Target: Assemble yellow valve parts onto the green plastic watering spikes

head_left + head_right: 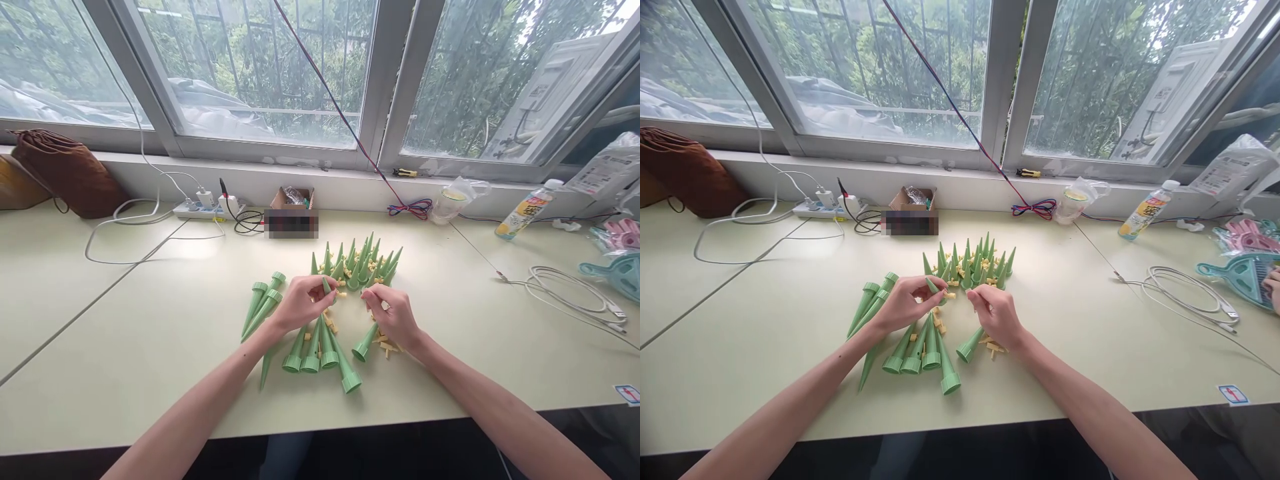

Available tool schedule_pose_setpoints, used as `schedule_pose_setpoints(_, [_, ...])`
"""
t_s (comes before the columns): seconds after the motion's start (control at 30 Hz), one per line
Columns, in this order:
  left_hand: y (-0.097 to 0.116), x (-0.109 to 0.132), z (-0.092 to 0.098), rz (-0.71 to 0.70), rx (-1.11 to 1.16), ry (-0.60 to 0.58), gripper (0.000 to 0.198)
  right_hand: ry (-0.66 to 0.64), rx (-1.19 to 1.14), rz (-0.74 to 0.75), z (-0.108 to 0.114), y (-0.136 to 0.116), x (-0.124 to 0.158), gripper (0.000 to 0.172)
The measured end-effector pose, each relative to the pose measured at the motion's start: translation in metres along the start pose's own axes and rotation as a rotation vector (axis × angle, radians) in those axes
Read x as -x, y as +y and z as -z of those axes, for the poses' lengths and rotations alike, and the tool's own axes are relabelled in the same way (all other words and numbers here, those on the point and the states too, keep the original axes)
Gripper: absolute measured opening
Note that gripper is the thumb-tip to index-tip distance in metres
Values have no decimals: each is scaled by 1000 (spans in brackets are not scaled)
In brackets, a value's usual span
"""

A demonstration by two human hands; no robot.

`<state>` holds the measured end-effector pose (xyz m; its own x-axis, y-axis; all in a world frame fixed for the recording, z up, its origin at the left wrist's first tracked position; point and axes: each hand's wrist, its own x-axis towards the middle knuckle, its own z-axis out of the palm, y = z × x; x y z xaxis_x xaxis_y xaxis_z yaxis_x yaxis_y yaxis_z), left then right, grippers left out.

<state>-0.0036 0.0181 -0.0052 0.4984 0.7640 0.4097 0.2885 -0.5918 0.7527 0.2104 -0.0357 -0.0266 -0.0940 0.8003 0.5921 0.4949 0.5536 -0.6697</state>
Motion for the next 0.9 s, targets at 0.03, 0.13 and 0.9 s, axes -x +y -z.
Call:
schedule_pose_setpoints(0.03, [0,0,-1,1,4,-2,17,-1,2,2,0,0,0,34])
schedule_pose_setpoints(0.13, [2,1,-3,5,-4,-22,17,-9,6,-1,0,0,1,34])
schedule_pose_setpoints(0.9, [-8,2,-9,-71,-289,-49,11,-51,5,4,0,-1,2,37])
